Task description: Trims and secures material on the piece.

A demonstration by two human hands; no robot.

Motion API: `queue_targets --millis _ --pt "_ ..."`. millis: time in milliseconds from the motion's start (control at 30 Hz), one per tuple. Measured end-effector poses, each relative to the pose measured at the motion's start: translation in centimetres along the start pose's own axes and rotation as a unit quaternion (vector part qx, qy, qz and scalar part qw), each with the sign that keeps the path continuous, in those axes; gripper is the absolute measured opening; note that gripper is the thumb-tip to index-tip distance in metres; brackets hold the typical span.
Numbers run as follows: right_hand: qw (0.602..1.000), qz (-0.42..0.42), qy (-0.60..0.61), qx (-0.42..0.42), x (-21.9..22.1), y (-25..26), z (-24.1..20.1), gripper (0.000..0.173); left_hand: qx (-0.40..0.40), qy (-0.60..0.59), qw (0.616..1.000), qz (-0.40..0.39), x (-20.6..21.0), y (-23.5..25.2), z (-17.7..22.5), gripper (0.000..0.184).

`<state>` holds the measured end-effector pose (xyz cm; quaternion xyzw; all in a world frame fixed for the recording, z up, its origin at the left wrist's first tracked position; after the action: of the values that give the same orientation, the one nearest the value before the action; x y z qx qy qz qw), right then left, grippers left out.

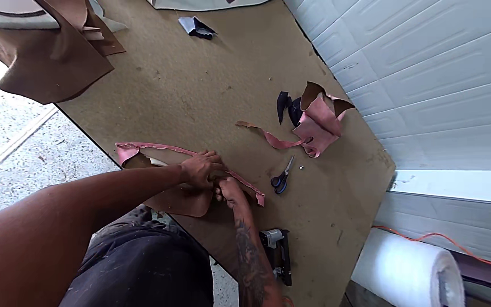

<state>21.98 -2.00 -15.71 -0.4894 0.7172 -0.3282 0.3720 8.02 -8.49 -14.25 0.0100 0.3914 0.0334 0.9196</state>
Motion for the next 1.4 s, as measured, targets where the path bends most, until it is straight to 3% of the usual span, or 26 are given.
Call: queue_targets --millis 100,367,433,500,600,700,800,867,1000,1100,1200,1267,1400 --pt "0.999 -0.013 -0.041 0.002 -0.5 1.4 -0.2 0.022 0.010 0.021 1.000 -0.005 0.3 0.0 0.6 0.084" --pt "0.997 0.008 0.046 -0.054 -1.0 2.2 -0.6 0.028 0.002 0.023 0.999 0.029 0.6 0.4 0.1 0.048" --pt "0.992 0.017 0.064 -0.110 -1.6 1.4 -0.4 0.032 0.005 0.021 0.999 0.025 0.4 0.6 0.3 0.046" --pt "0.977 0.085 0.060 -0.185 -4.0 -1.0 0.2 0.036 -0.005 0.021 1.000 0.017 0.4 0.8 0.2 0.045" --pt "0.908 0.343 0.048 -0.235 -11.4 -8.1 7.2 0.030 -0.010 0.024 1.000 0.009 0.5 0.9 0.0 0.043" --pt "0.841 0.514 -0.068 -0.155 -16.1 -16.4 18.3 0.044 0.003 0.024 1.000 0.016 0.7 1.1 0.0 0.039" --pt "0.846 0.504 -0.164 -0.064 -15.2 -18.2 25.6 0.081 0.015 0.032 0.999 0.026 0.8 0.7 -0.1 0.036" --pt "0.836 0.502 -0.215 -0.061 -14.0 -16.7 26.7 0.092 0.016 0.037 0.999 0.030 0.8 0.6 0.0 0.036" --pt "0.813 0.535 -0.224 -0.051 -13.9 -14.7 24.7 0.088 0.016 0.040 0.998 0.036 0.8 0.6 0.2 0.034" --pt "0.859 0.488 -0.156 -0.013 -12.2 -15.6 19.4 0.078 0.014 0.035 0.998 0.043 0.2 0.4 0.1 0.032" --pt "0.903 0.419 -0.093 -0.024 -8.2 -17.2 12.4 0.035 0.026 0.018 0.998 0.052 0.5 0.2 0.3 0.028" --pt "0.935 0.341 -0.070 -0.068 -4.2 -16.0 7.1 0.028 0.036 0.019 0.997 0.061 0.4 0.1 -0.1 0.026" --pt "0.944 0.287 -0.149 -0.071 -0.1 -12.4 1.7 0.021 0.043 0.017 0.997 0.062 0.8 0.1 -0.1 0.024"
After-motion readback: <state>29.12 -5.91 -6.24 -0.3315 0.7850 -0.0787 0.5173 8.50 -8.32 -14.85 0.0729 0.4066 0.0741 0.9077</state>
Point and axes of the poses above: each hand's wrist, its own y-axis towards the middle knuckle, its own x-axis out of the palm, z = x × y, the point moved 7 cm from there along y, towards the middle knuckle, and after that the axes turned 8 degrees about -y, right-handed, at the moved point
